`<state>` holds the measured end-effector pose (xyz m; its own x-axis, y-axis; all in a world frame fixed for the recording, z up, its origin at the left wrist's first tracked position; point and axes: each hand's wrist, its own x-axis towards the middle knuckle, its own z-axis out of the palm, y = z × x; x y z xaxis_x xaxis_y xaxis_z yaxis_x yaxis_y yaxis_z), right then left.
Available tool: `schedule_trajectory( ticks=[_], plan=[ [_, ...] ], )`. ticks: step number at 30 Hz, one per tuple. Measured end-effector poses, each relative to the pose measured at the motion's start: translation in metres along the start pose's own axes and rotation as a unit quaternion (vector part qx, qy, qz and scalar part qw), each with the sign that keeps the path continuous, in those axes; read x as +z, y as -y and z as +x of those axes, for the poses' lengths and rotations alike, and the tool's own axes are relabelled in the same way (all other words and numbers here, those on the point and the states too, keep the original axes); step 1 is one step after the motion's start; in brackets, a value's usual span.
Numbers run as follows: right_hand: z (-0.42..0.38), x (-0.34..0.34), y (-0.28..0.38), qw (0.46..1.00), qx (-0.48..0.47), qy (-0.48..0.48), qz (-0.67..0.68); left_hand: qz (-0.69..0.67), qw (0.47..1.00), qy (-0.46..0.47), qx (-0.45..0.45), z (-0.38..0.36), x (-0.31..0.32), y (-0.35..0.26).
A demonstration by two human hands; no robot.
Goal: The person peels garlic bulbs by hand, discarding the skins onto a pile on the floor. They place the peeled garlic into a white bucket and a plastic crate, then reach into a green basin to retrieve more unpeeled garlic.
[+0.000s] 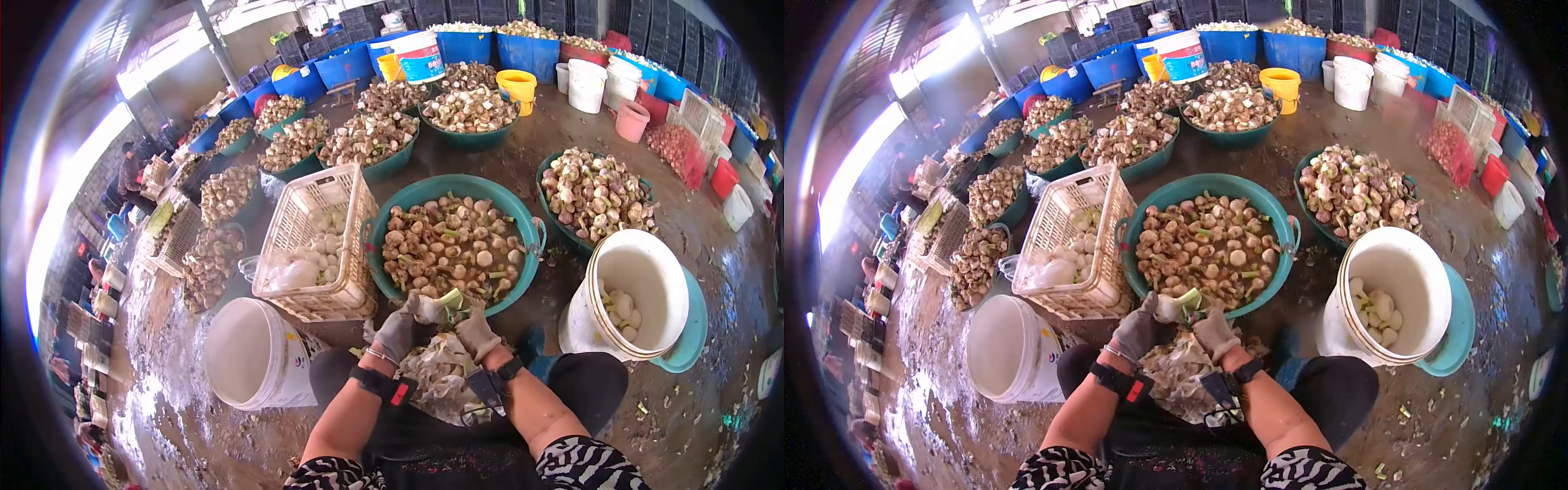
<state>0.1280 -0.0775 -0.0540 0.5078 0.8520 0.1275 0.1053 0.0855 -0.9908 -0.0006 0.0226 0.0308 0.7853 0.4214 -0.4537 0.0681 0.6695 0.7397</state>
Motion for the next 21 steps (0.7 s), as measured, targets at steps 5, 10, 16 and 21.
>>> schedule_trajectory(
  ticks=[5,10,16,21],
  plan=[
    [-0.003,-0.003,0.006,0.992,-0.112,0.016,-0.060,0.333,0.920,-0.025,0.206,-0.017,0.011,0.000],
    [-0.011,0.002,0.013,0.994,-0.056,0.016,0.089,0.489,0.737,-0.240,0.400,-0.001,0.008,0.009],
    [-0.018,0.002,0.041,0.917,0.122,0.063,0.375,0.489,0.761,-0.094,0.415,0.014,0.003,0.027],
    [-0.001,-0.024,-0.007,0.954,0.127,0.029,-0.271,0.022,0.987,-0.001,0.160,0.006,0.012,0.017]
  ],
)
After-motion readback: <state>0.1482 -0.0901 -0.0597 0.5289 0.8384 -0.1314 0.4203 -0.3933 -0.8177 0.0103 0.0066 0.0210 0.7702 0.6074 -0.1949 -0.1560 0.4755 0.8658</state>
